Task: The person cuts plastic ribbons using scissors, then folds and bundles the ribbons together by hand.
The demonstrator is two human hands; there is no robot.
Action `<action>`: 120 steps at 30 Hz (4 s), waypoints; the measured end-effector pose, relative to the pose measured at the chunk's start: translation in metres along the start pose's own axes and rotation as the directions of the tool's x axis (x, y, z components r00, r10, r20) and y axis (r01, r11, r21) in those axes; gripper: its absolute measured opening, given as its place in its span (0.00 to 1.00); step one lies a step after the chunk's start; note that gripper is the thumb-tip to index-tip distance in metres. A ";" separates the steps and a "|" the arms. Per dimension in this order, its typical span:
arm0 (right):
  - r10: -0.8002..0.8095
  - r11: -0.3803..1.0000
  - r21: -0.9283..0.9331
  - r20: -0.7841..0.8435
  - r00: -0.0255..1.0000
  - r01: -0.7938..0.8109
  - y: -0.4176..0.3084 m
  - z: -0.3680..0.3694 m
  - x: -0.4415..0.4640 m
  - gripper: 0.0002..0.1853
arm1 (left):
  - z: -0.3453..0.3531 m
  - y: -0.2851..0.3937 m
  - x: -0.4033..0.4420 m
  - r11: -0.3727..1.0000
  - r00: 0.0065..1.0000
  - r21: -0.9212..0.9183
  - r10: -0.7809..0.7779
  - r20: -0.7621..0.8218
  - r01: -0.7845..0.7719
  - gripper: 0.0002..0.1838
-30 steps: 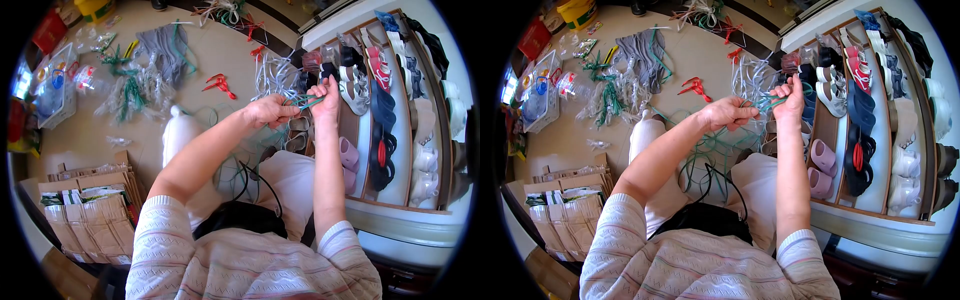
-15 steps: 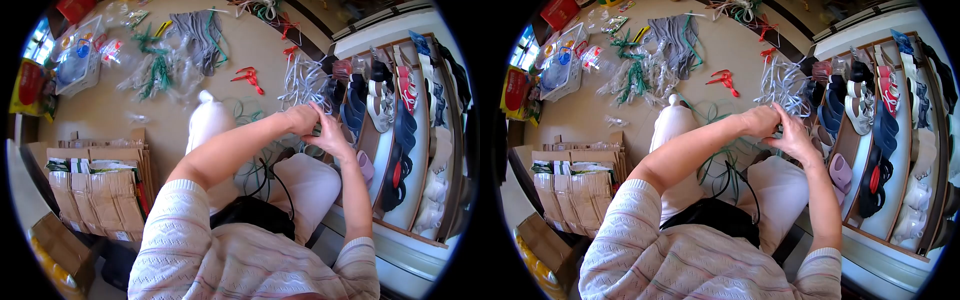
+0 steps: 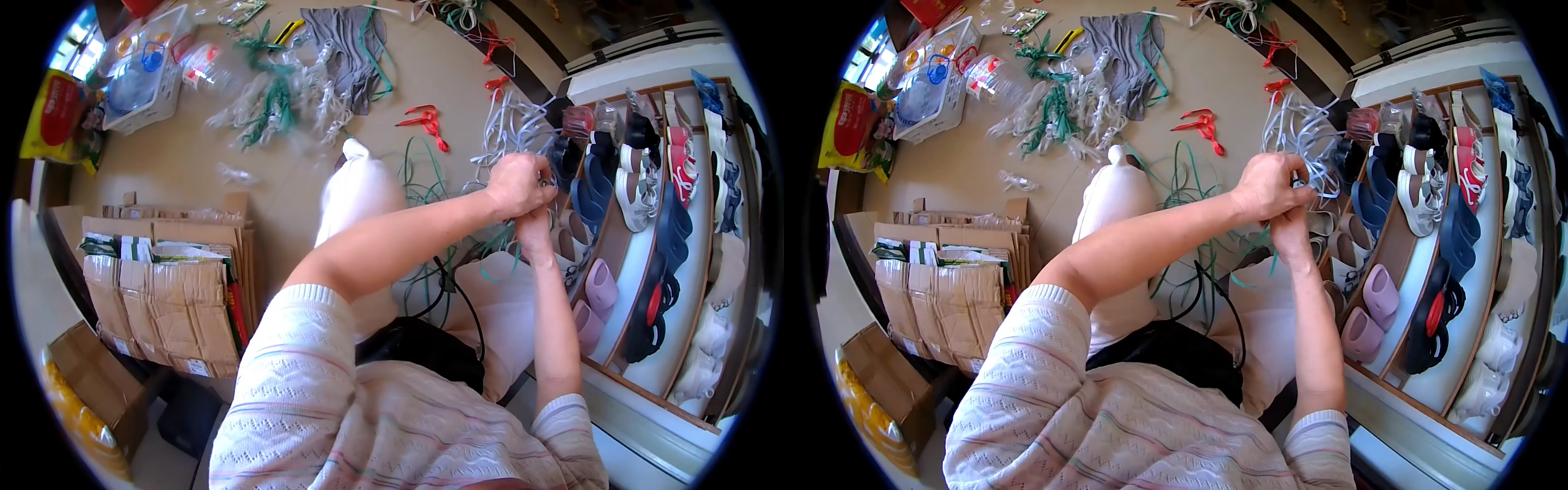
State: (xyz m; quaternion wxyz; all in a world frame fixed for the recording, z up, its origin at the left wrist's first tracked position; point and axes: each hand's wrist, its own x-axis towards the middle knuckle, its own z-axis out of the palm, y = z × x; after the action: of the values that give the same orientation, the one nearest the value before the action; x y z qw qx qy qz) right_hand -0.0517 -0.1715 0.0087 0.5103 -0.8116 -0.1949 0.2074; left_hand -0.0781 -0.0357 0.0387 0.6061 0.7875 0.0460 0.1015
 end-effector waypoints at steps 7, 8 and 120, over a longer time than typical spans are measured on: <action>0.085 0.848 0.480 0.293 0.952 -0.224 -0.034 -0.004 -0.007 0.19 | 0.006 0.002 -0.002 0.986 0.968 0.015 0.163 -0.192 -0.163 0.10; 0.080 0.816 0.504 0.390 0.917 -0.285 -0.005 -0.025 0.002 0.19 | 0.005 0.002 -0.001 0.986 0.967 -0.004 0.165 -0.196 -0.169 0.11; 0.040 0.992 0.119 0.070 0.997 -0.049 -0.052 0.017 0.001 0.09 | -0.023 -0.010 0.024 0.792 0.967 -0.557 -0.228 0.109 0.250 0.22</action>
State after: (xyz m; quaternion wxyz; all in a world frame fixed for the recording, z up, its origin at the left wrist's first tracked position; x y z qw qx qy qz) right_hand -0.0650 -0.1374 0.0488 0.5468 -0.7759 -0.1809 0.2573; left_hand -0.0596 -0.0062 0.0371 0.8211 0.5614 0.1019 0.0188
